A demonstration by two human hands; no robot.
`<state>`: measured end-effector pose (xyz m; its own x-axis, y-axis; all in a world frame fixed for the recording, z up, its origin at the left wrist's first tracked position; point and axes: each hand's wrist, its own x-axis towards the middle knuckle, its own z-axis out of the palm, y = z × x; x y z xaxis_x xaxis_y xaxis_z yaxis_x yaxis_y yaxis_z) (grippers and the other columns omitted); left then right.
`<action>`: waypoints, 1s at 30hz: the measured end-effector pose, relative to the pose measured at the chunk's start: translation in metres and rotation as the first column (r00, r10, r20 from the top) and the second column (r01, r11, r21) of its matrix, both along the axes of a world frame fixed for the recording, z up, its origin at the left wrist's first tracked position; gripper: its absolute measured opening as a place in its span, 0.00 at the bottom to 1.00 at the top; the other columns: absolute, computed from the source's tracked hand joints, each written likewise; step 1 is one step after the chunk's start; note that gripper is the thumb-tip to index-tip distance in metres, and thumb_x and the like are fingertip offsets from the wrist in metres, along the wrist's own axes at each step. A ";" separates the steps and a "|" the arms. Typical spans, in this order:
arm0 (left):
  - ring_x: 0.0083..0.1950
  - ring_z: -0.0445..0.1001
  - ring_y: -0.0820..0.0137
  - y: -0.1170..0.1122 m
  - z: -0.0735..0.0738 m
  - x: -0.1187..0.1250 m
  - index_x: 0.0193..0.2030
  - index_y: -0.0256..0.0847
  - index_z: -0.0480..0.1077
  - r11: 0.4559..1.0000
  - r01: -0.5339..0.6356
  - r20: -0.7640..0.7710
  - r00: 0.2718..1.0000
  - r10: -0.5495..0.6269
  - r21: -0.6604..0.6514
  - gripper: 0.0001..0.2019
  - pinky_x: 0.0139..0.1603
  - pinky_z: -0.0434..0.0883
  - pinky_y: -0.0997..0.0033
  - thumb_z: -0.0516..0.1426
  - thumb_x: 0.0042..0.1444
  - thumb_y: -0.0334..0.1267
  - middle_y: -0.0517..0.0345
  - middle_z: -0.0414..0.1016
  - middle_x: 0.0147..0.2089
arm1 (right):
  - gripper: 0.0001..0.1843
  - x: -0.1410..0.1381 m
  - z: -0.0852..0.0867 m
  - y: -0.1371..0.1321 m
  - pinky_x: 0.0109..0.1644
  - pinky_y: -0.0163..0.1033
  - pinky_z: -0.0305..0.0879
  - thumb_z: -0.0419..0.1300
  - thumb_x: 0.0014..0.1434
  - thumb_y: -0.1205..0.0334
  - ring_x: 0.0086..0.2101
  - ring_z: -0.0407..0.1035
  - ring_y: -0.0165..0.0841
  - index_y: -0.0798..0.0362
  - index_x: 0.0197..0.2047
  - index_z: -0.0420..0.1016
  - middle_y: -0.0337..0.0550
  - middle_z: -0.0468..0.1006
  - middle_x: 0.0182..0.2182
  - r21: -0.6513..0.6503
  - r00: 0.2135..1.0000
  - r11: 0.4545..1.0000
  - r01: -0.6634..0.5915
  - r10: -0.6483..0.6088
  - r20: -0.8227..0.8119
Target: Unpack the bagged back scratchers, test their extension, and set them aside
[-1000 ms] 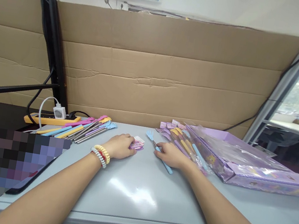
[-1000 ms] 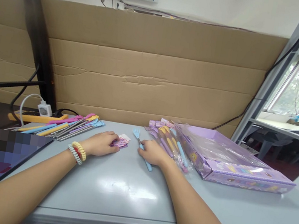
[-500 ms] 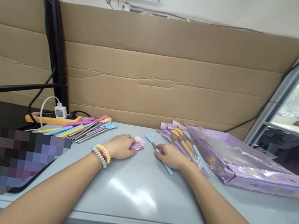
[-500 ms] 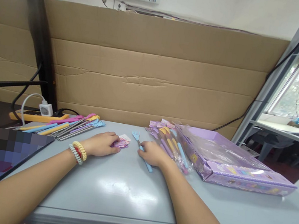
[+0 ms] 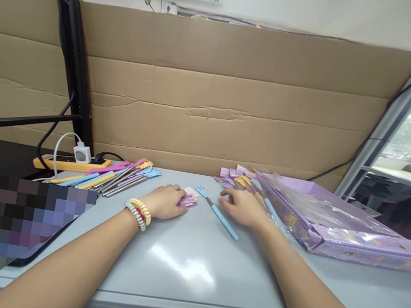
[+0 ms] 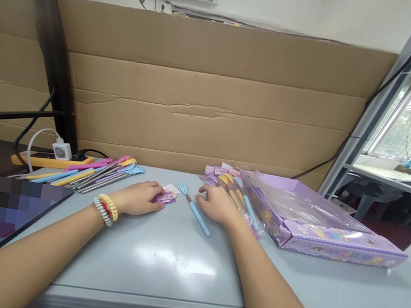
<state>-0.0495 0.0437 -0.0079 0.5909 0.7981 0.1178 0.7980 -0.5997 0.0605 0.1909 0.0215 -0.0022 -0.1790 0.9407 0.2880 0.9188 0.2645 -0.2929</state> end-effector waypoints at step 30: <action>0.45 0.69 0.57 -0.001 0.000 0.000 0.46 0.40 0.67 1.000 0.001 -0.003 1.000 -0.001 -0.001 0.22 0.43 0.66 0.59 0.46 0.53 0.51 0.46 0.68 0.45 | 0.28 0.048 0.003 0.011 0.45 0.50 0.64 0.46 0.57 0.47 0.46 0.67 0.51 0.61 0.50 0.64 0.63 0.73 0.44 -0.087 0.767 0.762 0.642 -0.641 0.042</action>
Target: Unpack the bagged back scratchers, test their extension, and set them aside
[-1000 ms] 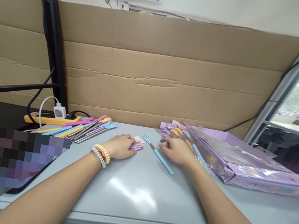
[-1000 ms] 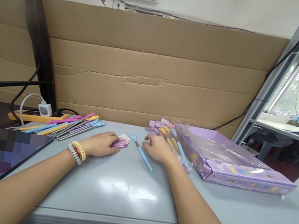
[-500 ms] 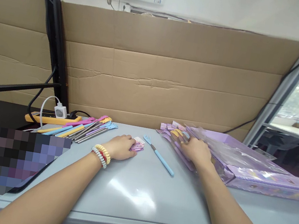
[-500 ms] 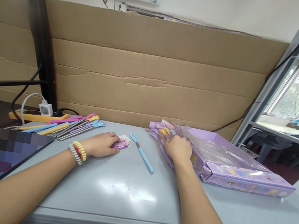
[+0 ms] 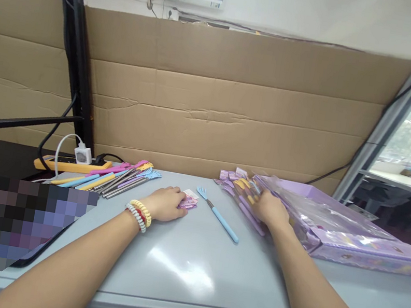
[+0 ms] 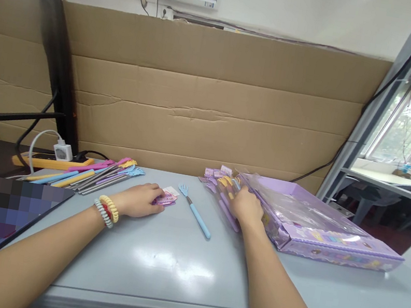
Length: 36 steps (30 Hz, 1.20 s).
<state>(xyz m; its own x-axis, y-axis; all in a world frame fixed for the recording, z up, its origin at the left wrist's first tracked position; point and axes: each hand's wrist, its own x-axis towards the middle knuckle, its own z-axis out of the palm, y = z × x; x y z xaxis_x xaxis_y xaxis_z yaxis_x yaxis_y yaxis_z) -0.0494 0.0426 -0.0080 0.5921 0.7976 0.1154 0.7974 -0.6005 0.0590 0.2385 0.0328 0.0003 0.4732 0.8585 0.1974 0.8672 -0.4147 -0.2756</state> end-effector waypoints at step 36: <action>0.50 0.67 0.57 0.000 0.000 0.002 0.50 0.41 0.65 0.998 -0.026 0.191 0.981 0.014 0.060 0.24 0.49 0.64 0.61 0.47 0.54 0.55 0.47 0.68 0.51 | 0.22 -0.035 -0.002 -0.009 0.49 0.42 0.62 0.48 0.51 0.74 0.45 0.67 0.37 0.55 0.48 0.70 0.48 0.75 0.43 0.497 0.712 0.525 -0.691 0.610 0.347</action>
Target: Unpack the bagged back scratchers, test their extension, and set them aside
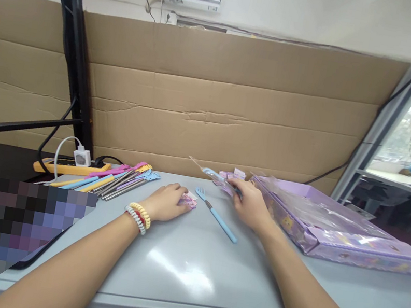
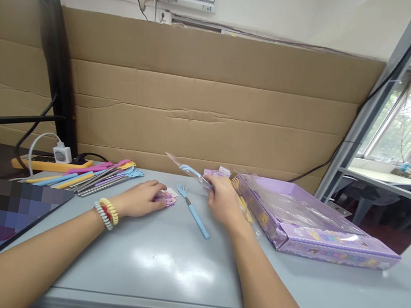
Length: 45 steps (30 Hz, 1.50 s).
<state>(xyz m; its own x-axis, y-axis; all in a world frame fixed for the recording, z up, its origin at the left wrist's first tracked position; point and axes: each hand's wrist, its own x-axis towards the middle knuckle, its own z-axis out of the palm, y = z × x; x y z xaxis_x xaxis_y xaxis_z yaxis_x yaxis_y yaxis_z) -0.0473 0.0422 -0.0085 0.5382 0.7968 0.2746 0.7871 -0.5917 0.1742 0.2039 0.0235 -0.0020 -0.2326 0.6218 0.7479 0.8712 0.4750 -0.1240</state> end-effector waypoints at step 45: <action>0.48 0.68 0.64 -0.003 0.009 0.004 0.43 0.42 0.69 0.956 -0.088 0.262 0.965 0.013 0.279 0.12 0.50 0.65 0.65 0.50 0.54 0.40 0.54 0.71 0.44 | 0.20 -0.034 -0.004 -0.005 0.43 0.42 0.57 0.49 0.48 0.80 0.37 0.65 0.38 0.54 0.40 0.73 0.46 0.77 0.35 0.180 0.976 0.984 -0.010 -0.029 0.214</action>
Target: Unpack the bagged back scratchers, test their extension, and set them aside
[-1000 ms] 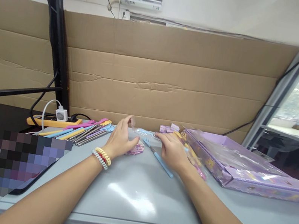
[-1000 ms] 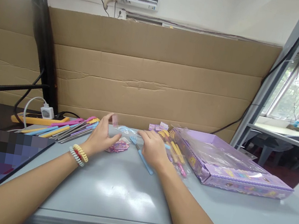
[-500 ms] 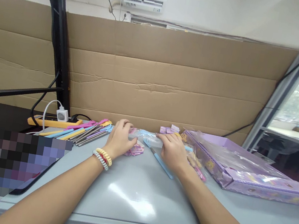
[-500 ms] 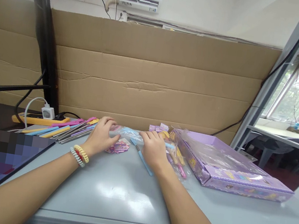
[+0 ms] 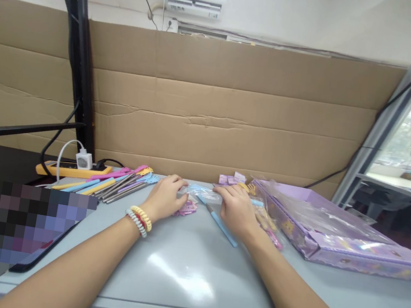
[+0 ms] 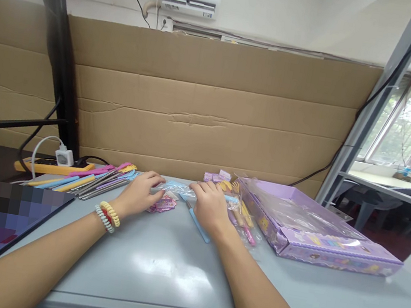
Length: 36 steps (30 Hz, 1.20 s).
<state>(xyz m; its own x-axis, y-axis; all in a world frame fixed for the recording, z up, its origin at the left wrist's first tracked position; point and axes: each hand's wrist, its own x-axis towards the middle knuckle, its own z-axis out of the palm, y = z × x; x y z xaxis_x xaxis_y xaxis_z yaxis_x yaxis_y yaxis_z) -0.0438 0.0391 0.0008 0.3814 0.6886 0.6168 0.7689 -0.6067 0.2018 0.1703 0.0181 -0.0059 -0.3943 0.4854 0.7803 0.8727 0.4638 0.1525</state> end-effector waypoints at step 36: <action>0.51 0.68 0.61 0.000 -0.003 0.004 0.50 0.37 0.63 0.998 -0.001 -0.038 0.999 -0.001 -0.056 0.17 0.50 0.65 0.61 0.44 0.61 0.42 0.50 0.71 0.48 | 0.12 -0.006 0.001 -0.002 0.41 0.38 0.53 0.51 0.58 0.62 0.33 0.68 0.36 0.55 0.38 0.75 0.47 0.78 0.30 -0.023 0.958 0.958 0.284 -0.285 -0.043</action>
